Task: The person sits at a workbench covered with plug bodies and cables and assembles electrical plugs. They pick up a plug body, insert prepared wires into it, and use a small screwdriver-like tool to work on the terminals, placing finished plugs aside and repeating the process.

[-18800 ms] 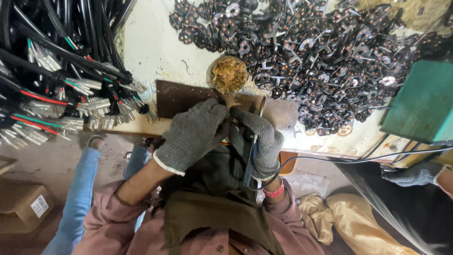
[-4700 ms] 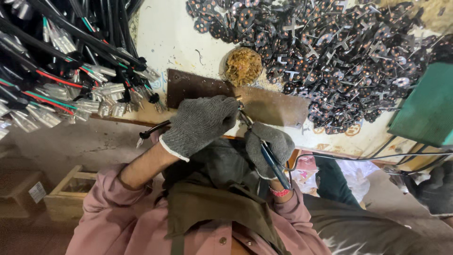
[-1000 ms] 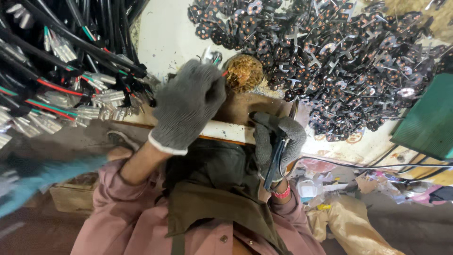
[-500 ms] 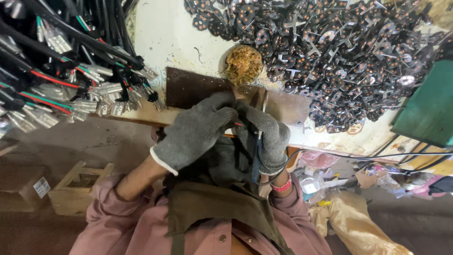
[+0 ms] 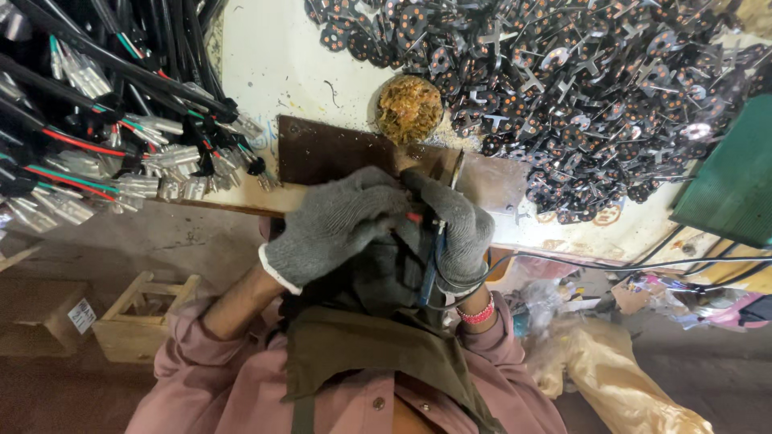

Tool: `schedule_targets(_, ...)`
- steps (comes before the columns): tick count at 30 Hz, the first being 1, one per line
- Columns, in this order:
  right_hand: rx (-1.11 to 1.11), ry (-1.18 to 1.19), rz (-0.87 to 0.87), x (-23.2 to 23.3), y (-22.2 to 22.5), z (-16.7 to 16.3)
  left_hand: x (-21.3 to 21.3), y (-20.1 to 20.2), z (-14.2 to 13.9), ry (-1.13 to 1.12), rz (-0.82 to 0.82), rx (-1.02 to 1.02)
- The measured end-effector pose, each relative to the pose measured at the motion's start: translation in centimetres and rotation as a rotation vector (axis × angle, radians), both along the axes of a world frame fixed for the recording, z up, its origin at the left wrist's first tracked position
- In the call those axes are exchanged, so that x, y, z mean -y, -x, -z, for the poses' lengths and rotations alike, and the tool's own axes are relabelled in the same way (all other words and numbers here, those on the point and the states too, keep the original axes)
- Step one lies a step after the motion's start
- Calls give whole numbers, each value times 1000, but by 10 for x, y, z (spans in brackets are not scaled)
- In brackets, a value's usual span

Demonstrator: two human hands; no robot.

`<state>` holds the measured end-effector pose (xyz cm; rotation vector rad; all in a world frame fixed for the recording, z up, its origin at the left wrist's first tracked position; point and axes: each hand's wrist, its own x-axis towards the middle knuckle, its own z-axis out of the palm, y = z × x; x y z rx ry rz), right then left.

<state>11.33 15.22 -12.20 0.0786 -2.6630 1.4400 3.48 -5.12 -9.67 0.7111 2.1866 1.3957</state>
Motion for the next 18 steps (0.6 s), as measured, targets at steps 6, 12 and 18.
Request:
schedule_targets(6,68,-109,51,7,11,-18,-3,3,9,290,20,-221)
schedule_targets(12,3,-120,60,13,20,-24,-3,-2,17,343,49,-340)
schedule_targets(18,68,-42,46,-7,-6,-15,-4,-6,18,370,45,-399)
